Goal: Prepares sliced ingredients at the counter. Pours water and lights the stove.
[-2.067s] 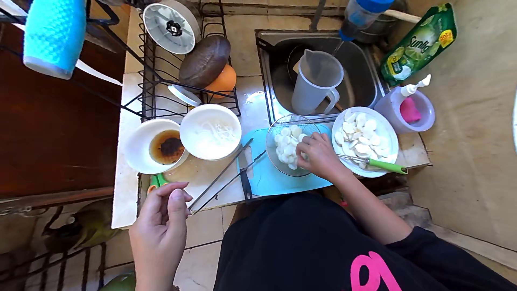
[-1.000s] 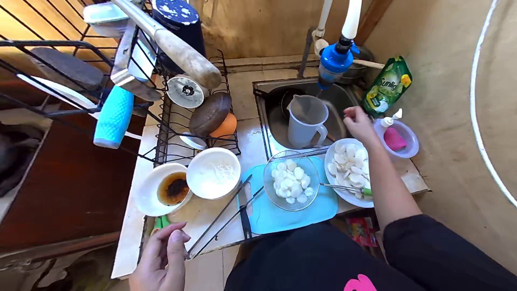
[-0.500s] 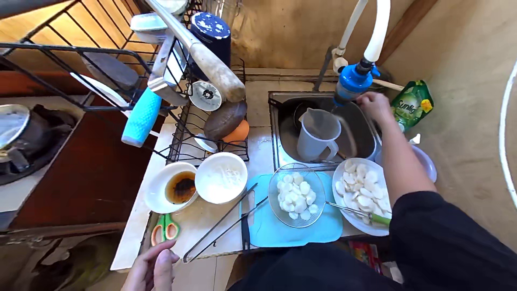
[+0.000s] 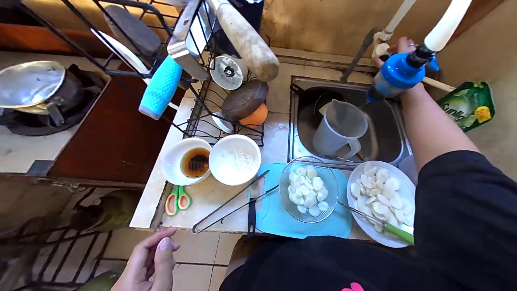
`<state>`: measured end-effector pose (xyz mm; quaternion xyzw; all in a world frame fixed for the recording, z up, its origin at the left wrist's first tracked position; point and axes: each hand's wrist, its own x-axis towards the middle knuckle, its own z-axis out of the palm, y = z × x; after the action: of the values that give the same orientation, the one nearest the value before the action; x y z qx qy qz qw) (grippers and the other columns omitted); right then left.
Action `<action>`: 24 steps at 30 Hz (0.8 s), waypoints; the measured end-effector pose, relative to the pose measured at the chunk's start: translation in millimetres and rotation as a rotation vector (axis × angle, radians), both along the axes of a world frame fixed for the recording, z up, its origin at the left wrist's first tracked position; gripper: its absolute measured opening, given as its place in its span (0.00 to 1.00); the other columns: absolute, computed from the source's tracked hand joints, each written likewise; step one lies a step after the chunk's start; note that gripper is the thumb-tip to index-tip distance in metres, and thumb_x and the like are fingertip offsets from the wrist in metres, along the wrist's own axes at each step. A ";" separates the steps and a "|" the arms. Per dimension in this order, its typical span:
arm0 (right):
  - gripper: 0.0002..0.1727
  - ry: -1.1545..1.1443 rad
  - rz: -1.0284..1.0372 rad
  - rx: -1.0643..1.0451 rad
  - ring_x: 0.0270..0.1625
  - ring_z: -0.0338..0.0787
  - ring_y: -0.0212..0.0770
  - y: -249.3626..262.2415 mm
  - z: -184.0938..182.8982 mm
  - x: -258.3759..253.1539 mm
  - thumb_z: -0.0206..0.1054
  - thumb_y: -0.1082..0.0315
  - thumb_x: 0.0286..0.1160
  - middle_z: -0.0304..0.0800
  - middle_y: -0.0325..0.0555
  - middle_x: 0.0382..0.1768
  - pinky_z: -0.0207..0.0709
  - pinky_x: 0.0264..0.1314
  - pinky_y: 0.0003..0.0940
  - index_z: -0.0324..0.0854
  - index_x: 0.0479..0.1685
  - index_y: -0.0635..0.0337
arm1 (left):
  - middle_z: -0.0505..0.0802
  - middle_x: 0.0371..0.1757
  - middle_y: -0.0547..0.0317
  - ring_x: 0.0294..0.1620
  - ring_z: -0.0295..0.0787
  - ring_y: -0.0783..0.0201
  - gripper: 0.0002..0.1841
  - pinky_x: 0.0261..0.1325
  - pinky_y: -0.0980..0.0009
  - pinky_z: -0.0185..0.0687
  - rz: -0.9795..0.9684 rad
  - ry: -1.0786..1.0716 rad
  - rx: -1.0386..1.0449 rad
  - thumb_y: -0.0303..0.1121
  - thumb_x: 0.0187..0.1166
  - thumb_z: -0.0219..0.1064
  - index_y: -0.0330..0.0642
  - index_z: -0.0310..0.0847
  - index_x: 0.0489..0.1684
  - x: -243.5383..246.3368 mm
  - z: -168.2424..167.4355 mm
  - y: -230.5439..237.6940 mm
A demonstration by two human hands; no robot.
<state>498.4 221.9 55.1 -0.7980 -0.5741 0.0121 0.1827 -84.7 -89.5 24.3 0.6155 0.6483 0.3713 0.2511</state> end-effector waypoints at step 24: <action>0.35 0.226 -0.164 0.133 0.75 0.81 0.54 -3.2 -11.0 -8.1 0.60 0.47 0.87 0.80 0.68 0.71 0.71 0.80 0.45 0.71 0.76 0.72 | 0.86 0.34 0.67 0.30 0.76 0.92 0.19 0.34 0.92 0.73 0.011 -0.018 0.002 0.36 0.91 0.51 0.23 0.77 0.54 6.6 -5.3 6.0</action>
<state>490.3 218.7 44.1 -0.8219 -0.4823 0.0488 0.2992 -78.1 -83.5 19.0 0.6087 0.6491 0.3789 0.2542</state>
